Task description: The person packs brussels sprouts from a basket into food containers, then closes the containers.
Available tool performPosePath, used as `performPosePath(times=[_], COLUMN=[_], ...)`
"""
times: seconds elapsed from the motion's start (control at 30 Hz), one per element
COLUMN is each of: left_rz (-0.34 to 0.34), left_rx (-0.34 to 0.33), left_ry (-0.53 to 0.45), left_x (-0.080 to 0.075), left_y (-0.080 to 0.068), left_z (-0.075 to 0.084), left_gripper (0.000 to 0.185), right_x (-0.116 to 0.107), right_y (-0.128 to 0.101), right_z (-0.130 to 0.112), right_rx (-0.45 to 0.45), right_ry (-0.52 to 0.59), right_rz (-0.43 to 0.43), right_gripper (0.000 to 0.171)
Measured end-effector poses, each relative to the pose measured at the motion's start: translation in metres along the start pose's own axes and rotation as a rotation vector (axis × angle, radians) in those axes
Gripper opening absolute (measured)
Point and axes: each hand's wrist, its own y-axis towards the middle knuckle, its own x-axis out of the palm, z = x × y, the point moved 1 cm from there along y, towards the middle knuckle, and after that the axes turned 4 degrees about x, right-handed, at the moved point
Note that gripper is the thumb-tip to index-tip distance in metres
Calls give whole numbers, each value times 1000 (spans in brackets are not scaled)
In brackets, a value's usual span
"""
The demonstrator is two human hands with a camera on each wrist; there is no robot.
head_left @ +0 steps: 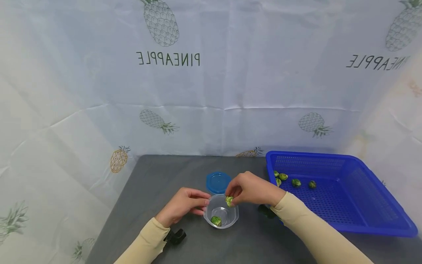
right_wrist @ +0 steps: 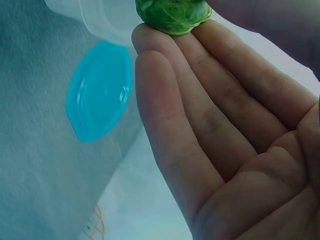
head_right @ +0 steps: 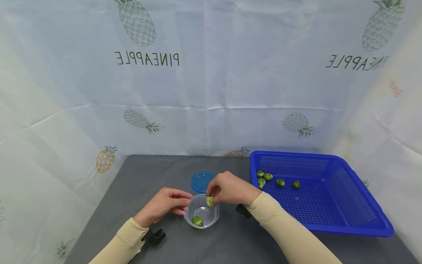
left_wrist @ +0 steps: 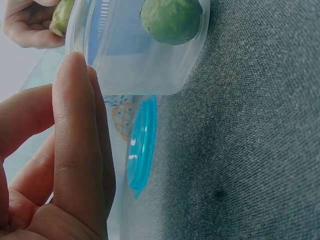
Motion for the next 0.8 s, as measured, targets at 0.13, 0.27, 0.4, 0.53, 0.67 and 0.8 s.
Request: performPosePath(times=[0.13, 0.27, 0.4, 0.53, 0.67, 0.8], left_rz=[-6, -5, -7, -5, -3, -7], left_rx=[-4, -7, -9, -14, -15, -12], left_ry=[0, 1, -3, -3, -5, -6], left_x=[0, 0, 0, 0, 0, 1], left_y=[0, 0, 1, 1, 0, 0], left_z=[1, 0, 1, 1, 1, 1], left_gripper=[37, 37, 36, 37, 37, 36], right_x=[11, 20, 26, 32, 38, 41], right_y=[6, 11, 13, 14, 15, 14], right_z=[2, 2, -2, -7, -10, -14], right_rx=[-14, -21, -21, -20, -17, -8], right_ry=[-17, -35, -60, -117, -161, -169], right_rz=[-34, -64, -78, -100, -132, -155], right_gripper=[22, 21, 21, 22, 21, 18])
